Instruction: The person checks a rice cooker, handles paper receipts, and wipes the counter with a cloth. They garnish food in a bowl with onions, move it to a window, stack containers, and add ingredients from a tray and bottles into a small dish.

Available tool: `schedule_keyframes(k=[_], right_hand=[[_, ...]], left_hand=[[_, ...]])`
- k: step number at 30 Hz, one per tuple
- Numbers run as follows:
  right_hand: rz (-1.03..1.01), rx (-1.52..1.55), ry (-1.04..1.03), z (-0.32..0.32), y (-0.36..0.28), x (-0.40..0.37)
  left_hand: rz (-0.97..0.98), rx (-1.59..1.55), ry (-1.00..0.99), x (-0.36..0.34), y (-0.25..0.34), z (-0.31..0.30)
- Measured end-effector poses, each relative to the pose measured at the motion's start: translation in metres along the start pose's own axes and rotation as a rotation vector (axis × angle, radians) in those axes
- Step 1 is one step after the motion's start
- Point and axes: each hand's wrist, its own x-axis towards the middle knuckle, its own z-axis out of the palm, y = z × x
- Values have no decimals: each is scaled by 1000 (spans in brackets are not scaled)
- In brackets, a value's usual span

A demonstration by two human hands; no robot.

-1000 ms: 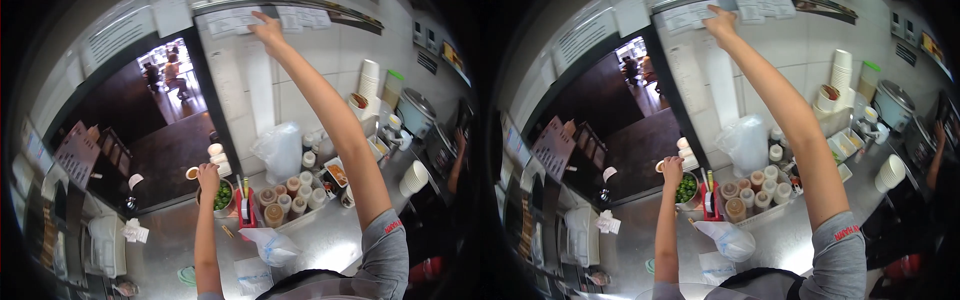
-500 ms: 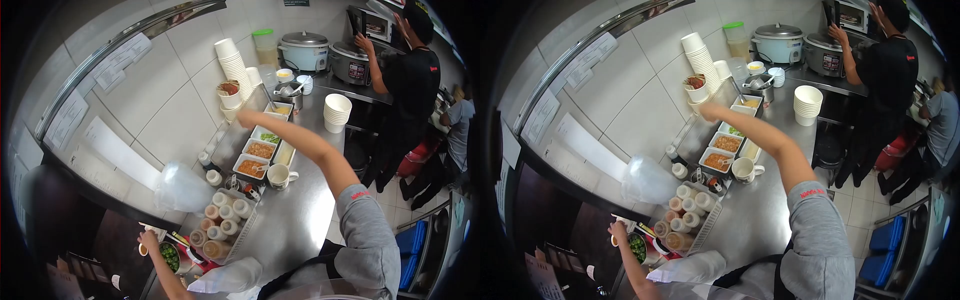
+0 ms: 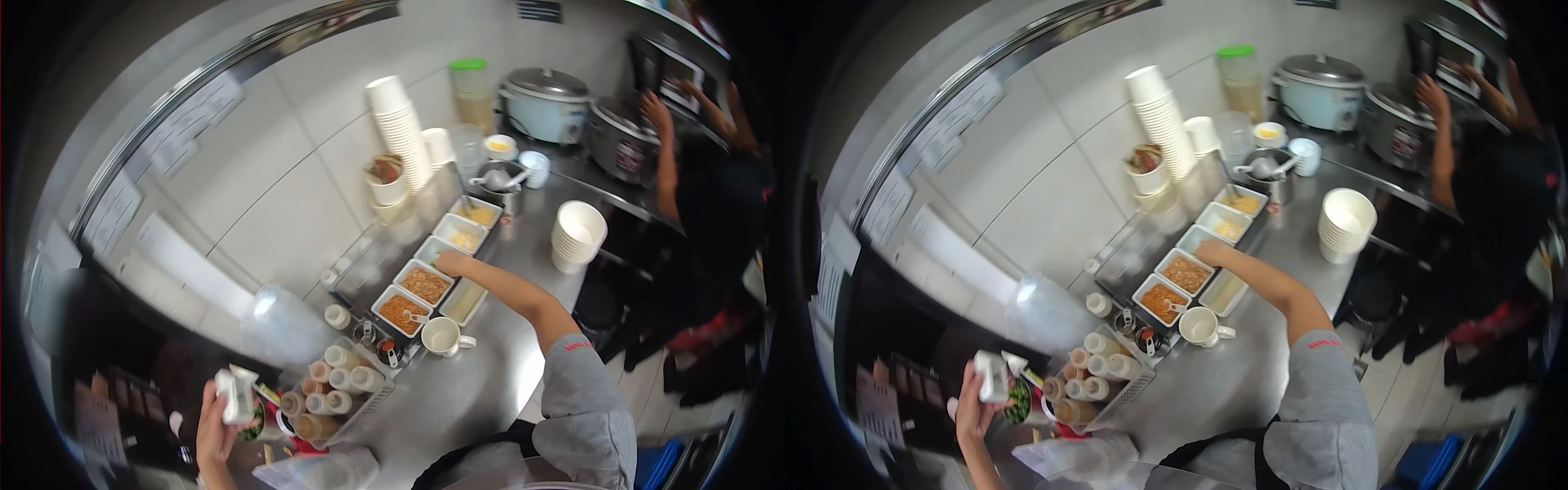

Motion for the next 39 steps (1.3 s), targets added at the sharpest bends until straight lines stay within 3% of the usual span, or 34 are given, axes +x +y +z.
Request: schedule_keyframes(k=[5, 6, 8, 9, 11, 14, 16, 18, 21, 28, 32, 34, 37, 39], right_hand=[[-36, 85, 52, 5, 14, 1], [-2, 244, -5, 1, 20, 0], [82, 562, -126, -8, 33, 3], [72, 855, -128, -11, 40, 5], [67, 1449, -120, -11, 52, 7], [24, 1645, -103, -81, 1, -24], [-89, 1551, -193, -111, -31, -39], [-268, 1197, -230, -117, -56, -43], [-449, 484, 28, -128, -99, -60], [-454, 442, 173, -143, -181, -110], [-751, 458, 225, -122, -215, -128], [-822, 533, 41, -104, -227, -126], [-739, 620, -352, -102, -241, -113], [-747, 916, -246, -96, -243, -87]], left_hand=[[-95, 237, -264, 51, 4, 123], [-109, 324, -292, 69, -8, 142], [52, 409, -385, 106, -45, 178], [101, 422, -426, 123, -59, 194], [307, 561, -319, 157, -100, 219], [418, 712, -204, 185, -134, 254], [424, 687, -164, 191, -147, 271], [480, 659, -133, 188, -152, 280], [616, 592, -106, 171, -157, 277], [501, 489, 45, 88, -166, 245], [468, 338, 90, 36, -182, 222], [457, 411, 171, 20, -201, 207], [393, 416, 215, -3, -217, 188], [371, 388, 211, -15, -224, 177]])
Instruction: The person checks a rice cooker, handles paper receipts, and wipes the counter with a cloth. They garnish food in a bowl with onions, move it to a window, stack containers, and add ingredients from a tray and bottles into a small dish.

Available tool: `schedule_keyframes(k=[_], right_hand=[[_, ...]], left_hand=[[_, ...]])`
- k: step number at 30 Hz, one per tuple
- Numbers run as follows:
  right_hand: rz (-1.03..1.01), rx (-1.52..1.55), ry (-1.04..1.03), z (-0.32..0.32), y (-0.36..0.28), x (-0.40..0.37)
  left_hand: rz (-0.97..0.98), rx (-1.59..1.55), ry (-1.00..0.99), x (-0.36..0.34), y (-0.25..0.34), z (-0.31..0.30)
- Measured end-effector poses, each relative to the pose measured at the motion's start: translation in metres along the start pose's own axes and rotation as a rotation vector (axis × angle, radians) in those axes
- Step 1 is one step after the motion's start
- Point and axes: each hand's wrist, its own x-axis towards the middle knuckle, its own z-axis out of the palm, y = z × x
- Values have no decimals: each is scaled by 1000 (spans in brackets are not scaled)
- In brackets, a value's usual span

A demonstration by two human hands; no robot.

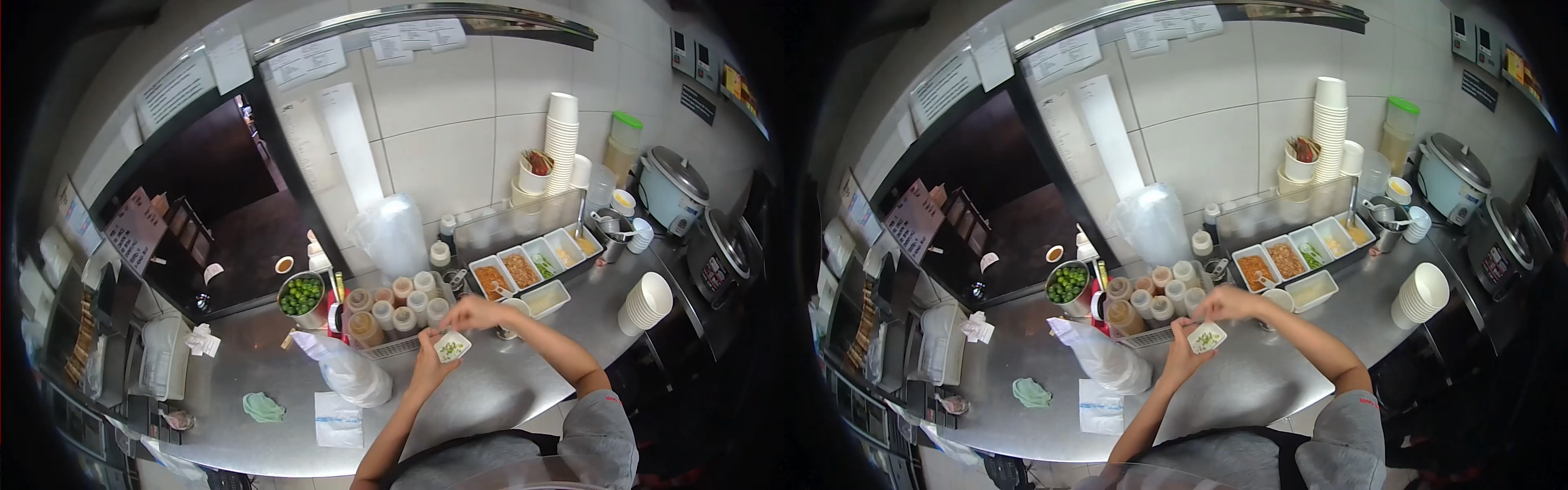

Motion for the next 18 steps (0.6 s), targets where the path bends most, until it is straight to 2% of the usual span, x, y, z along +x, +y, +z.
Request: schedule_keyframes(k=[1, 3, 4, 6, 9, 13, 16, 18], right_hand=[[-49, 116, 85, -6, 9, 14], [129, -158, 340, -27, 20, 46], [32, -302, 362, -27, 39, 62], [-164, -590, 408, -22, 79, 90], [23, -520, 205, -4, 76, 108], [252, -437, 266, -9, 52, 90], [36, -362, 538, -26, 22, 66], [-74, 180, 628, -36, 0, 47]], left_hand=[[-28, 8, -10, -7, -9, -4], [-89, 20, -37, -22, -37, -7], [-29, 103, -9, -30, -49, -6], [-48, 188, -23, -43, -69, -4], [-86, 327, 13, -56, -89, -2], [-125, 370, 92, -63, -87, 5], [-123, 351, 36, -68, -89, 6], [-128, 317, 25, -69, -85, 6]])
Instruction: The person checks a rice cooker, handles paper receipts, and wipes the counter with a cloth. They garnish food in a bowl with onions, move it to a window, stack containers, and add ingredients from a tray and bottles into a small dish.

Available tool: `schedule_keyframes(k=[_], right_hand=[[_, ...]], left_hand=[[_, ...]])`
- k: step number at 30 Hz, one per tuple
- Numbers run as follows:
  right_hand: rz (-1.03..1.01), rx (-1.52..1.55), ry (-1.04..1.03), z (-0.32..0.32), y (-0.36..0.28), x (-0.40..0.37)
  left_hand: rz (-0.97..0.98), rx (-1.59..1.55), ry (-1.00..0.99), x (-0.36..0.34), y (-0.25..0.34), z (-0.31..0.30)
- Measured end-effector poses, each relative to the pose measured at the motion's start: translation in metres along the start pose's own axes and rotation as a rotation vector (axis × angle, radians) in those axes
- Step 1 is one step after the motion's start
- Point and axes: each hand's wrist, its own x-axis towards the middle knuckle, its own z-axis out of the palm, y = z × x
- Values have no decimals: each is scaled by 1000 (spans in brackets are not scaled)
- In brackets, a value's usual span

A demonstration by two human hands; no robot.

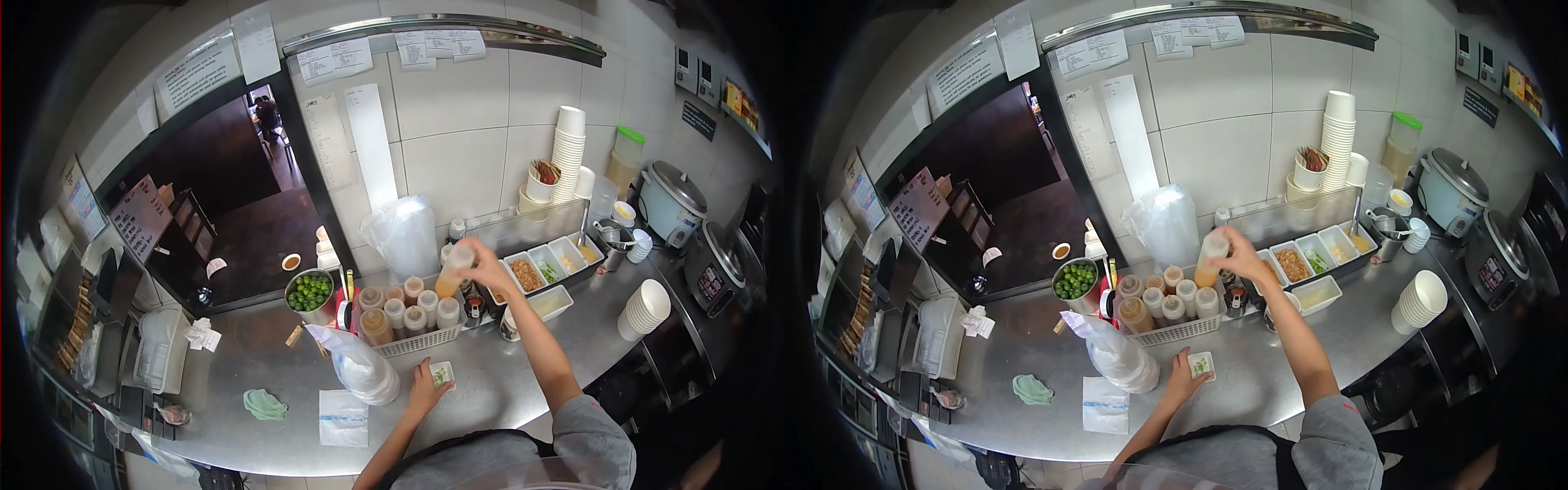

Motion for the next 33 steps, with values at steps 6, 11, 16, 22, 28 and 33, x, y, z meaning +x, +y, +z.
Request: schedule_keyframes(k=[6, 11, 16, 22, 28, 33], right_hand=[[-364, 38, 607, -11, -77, -34], [-432, -573, 764, -56, -94, -81], [-81, 177, 976, -99, -39, -138], [139, 452, 1183, -99, 57, -211], [352, 605, 1144, -43, 77, -264], [447, 604, 1257, -38, 65, -251]], left_hand=[[-5, 4, -64, -1, 4, -1], [15, 117, -107, 3, 6, -7], [78, 271, -161, 6, 0, -9], [184, 359, -350, 1, 2, -24], [240, 344, -406, 11, -2, -13], [142, 359, -418, 1, -6, -17]])
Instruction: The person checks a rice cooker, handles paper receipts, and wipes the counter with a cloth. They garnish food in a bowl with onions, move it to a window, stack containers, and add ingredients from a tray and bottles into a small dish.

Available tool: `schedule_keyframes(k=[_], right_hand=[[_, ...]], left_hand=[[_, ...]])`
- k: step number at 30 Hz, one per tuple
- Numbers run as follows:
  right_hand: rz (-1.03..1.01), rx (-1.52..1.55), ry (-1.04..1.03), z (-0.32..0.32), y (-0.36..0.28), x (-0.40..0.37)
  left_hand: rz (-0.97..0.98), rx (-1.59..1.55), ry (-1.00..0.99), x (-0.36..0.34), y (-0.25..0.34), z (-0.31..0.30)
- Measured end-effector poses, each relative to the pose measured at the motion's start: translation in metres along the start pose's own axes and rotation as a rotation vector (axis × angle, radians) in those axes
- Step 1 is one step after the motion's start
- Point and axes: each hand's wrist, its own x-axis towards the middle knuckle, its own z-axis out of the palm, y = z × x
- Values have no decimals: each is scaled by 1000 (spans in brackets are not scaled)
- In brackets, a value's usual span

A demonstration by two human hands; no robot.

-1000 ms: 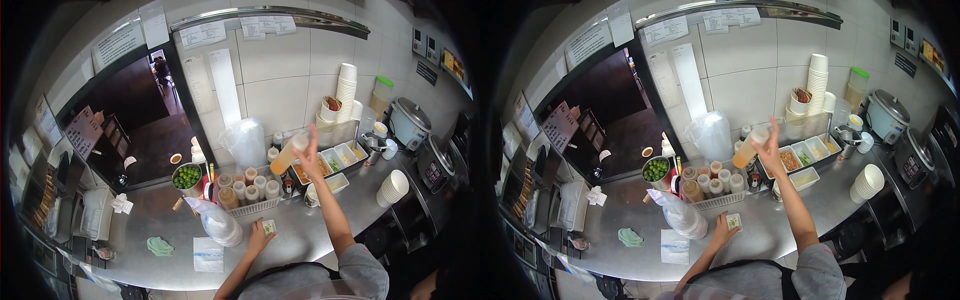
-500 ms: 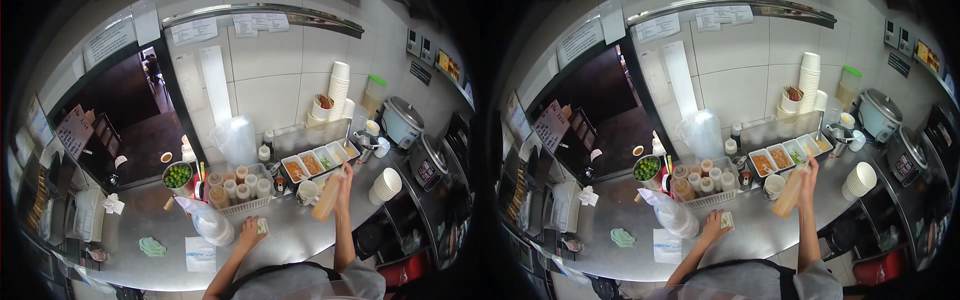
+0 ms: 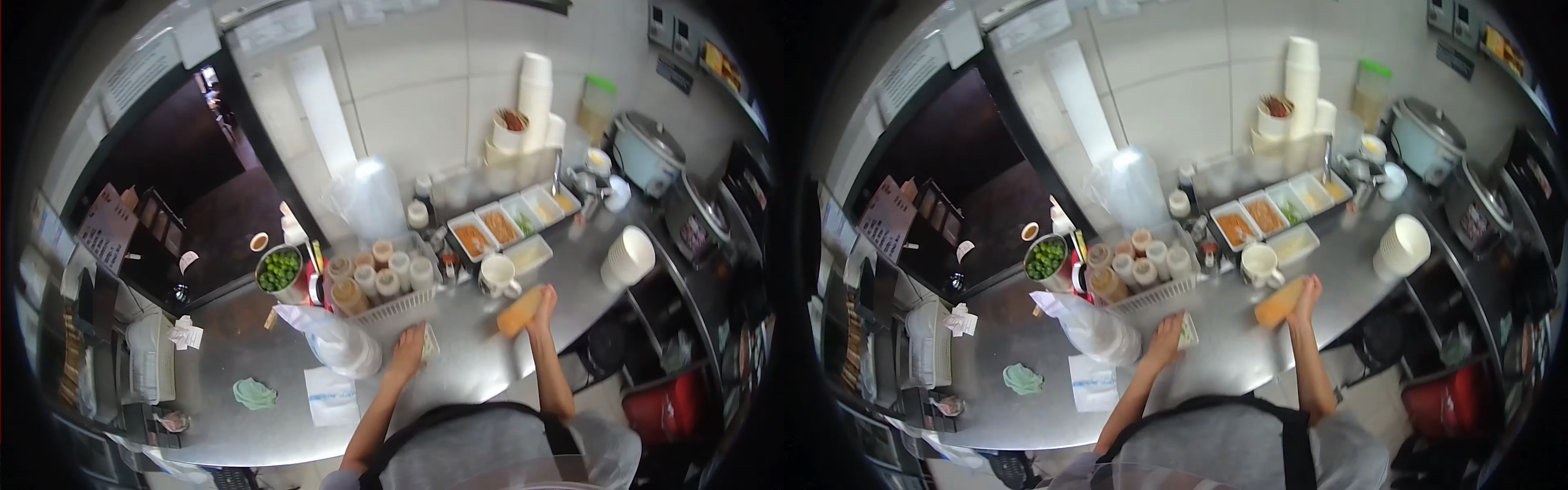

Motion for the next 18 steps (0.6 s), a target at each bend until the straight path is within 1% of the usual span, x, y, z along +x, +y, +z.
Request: schedule_keyframes(k=[1, 2, 3, 5, 7, 9, 12, 13, 16, 18], right_hand=[[-79, -50, -79, 1, 9, -6], [-52, -58, -145, 2, 14, -13], [-28, -64, -217, 24, 10, -36], [-401, -281, -375, 48, 7, -56], [-861, -552, -349, 64, 11, -61], [-988, -684, -621, 58, 21, -62], [-990, -634, -804, 53, 39, -62], [-1038, -685, -846, 51, 42, -62], [-1034, -721, -894, 49, 42, -74], [-725, -682, -870, 54, 31, -91]], left_hand=[[15, -53, 25, -1, -6, 5], [42, -112, 89, 14, -6, 7], [14, -134, 131, 16, 0, 2], [16, -259, 182, 15, 2, 0], [10, -317, 213, 11, 4, -2], [22, -318, 256, 10, 9, -11], [27, -376, 319, 7, 17, -26], [62, -361, 358, 6, 19, -29], [37, -369, 379, 0, 31, -46], [19, -392, 385, -3, 39, -56]])
